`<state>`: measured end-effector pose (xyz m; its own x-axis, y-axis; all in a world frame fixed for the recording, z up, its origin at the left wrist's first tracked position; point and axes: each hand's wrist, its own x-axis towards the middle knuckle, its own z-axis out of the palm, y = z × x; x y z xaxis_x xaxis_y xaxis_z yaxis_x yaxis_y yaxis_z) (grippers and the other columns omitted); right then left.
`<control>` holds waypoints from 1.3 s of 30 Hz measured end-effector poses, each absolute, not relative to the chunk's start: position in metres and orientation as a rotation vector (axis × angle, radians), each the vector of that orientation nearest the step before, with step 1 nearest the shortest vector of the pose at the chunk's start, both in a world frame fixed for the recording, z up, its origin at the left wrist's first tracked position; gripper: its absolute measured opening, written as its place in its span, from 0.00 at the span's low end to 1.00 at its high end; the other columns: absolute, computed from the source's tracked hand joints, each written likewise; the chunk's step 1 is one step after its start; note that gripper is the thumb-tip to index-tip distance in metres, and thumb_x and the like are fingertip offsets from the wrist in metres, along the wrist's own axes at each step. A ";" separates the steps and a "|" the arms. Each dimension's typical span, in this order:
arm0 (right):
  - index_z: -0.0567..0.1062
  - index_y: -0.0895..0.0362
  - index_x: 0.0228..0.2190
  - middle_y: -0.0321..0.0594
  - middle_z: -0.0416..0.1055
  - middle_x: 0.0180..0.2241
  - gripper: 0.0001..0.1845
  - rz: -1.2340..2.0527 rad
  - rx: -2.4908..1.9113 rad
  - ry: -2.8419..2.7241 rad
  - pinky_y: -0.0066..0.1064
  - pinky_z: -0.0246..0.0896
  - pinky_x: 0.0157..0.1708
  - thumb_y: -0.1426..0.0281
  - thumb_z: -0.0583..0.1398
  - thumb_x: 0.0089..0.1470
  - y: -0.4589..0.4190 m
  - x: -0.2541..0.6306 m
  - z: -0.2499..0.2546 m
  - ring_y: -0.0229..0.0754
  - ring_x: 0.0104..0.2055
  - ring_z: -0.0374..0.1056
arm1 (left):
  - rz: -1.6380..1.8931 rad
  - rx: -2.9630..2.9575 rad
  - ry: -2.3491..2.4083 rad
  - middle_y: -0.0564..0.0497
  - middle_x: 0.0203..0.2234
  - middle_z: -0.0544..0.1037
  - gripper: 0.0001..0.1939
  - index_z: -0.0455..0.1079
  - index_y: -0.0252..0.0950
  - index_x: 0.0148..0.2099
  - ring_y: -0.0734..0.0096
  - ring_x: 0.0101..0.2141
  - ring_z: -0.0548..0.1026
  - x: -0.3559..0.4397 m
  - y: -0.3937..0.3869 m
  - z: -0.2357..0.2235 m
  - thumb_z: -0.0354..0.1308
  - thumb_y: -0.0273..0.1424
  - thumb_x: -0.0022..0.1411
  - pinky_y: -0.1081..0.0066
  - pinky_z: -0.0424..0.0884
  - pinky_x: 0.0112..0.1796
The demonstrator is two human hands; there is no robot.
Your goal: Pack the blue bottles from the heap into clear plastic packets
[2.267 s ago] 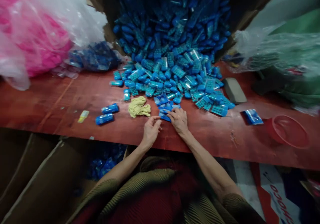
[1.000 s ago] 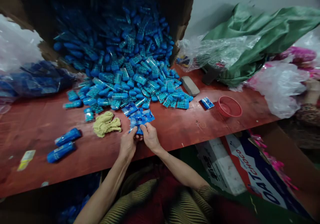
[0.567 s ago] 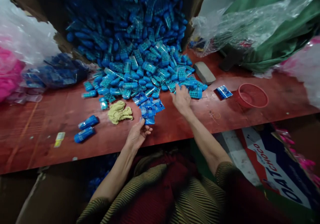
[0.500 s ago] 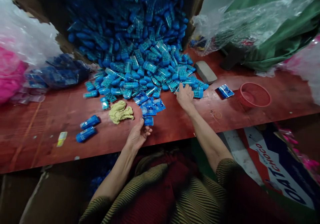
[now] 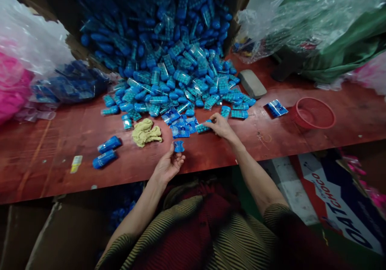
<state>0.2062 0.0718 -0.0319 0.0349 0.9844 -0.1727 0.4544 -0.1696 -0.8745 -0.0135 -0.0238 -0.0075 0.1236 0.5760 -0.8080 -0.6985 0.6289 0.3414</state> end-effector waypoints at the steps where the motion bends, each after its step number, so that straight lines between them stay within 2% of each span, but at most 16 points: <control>1: 0.66 0.56 0.31 0.28 0.59 0.21 0.17 1.177 -1.640 -1.374 0.24 0.52 0.16 0.61 0.63 0.42 0.066 0.204 -0.029 0.31 0.18 0.55 | 0.936 -0.140 1.114 0.52 0.13 0.68 0.14 0.65 0.32 0.27 0.76 0.17 0.71 -0.013 -0.024 -0.007 0.48 0.29 0.65 0.80 0.67 0.16; 3: 0.66 0.56 0.32 0.26 0.57 0.20 0.17 1.341 -1.492 -1.172 0.23 0.51 0.13 0.61 0.63 0.42 0.052 0.199 -0.021 0.29 0.15 0.52 | 0.944 -0.154 1.132 0.52 0.13 0.69 0.15 0.65 0.32 0.26 0.76 0.16 0.71 -0.012 -0.025 -0.005 0.46 0.29 0.65 0.80 0.66 0.16; 5: 0.68 0.57 0.33 0.27 0.60 0.21 0.17 1.469 -1.325 -1.019 0.22 0.55 0.12 0.61 0.63 0.43 0.035 0.193 -0.009 0.28 0.16 0.54 | 0.952 -0.162 1.143 0.52 0.13 0.69 0.15 0.65 0.32 0.26 0.76 0.16 0.71 -0.012 -0.025 -0.004 0.47 0.29 0.65 0.80 0.66 0.16; 11: 0.72 0.56 0.37 0.28 0.64 0.24 0.17 1.646 -1.203 -1.029 0.22 0.62 0.12 0.62 0.63 0.44 0.000 0.177 0.009 0.27 0.16 0.58 | 0.952 -0.128 1.116 0.52 0.14 0.70 0.12 0.65 0.33 0.27 0.76 0.17 0.71 -0.008 -0.024 -0.003 0.52 0.32 0.62 0.79 0.67 0.18; 16: 0.72 0.57 0.36 0.29 0.64 0.24 0.17 1.679 -1.202 -1.033 0.23 0.65 0.13 0.63 0.63 0.43 -0.002 0.174 0.009 0.27 0.16 0.60 | 0.982 -0.054 1.130 0.51 0.14 0.71 0.12 0.66 0.32 0.28 0.74 0.17 0.72 -0.006 -0.027 -0.006 0.52 0.33 0.62 0.79 0.67 0.18; 22: 0.71 0.59 0.34 0.27 0.65 0.21 0.17 1.655 -1.291 -1.005 0.25 0.68 0.15 0.63 0.63 0.43 -0.007 0.172 0.011 0.28 0.15 0.60 | 1.074 0.046 1.140 0.51 0.14 0.72 0.12 0.66 0.32 0.27 0.72 0.18 0.73 -0.007 -0.031 -0.010 0.56 0.34 0.60 0.78 0.68 0.18; 29: 0.70 0.58 0.34 0.26 0.65 0.21 0.14 1.574 -1.371 -1.066 0.23 0.66 0.15 0.63 0.62 0.45 -0.016 0.167 0.018 0.28 0.14 0.63 | 1.121 0.071 1.147 0.51 0.14 0.72 0.12 0.66 0.31 0.26 0.71 0.20 0.75 -0.004 -0.029 -0.007 0.58 0.34 0.58 0.76 0.72 0.22; 39: 0.70 0.59 0.32 0.26 0.64 0.22 0.13 1.608 -1.385 -1.019 0.23 0.66 0.15 0.64 0.62 0.44 -0.016 0.167 0.013 0.27 0.13 0.63 | 1.210 0.268 1.125 0.51 0.15 0.73 0.15 0.68 0.31 0.25 0.70 0.22 0.76 -0.008 -0.031 -0.009 0.60 0.38 0.55 0.74 0.73 0.24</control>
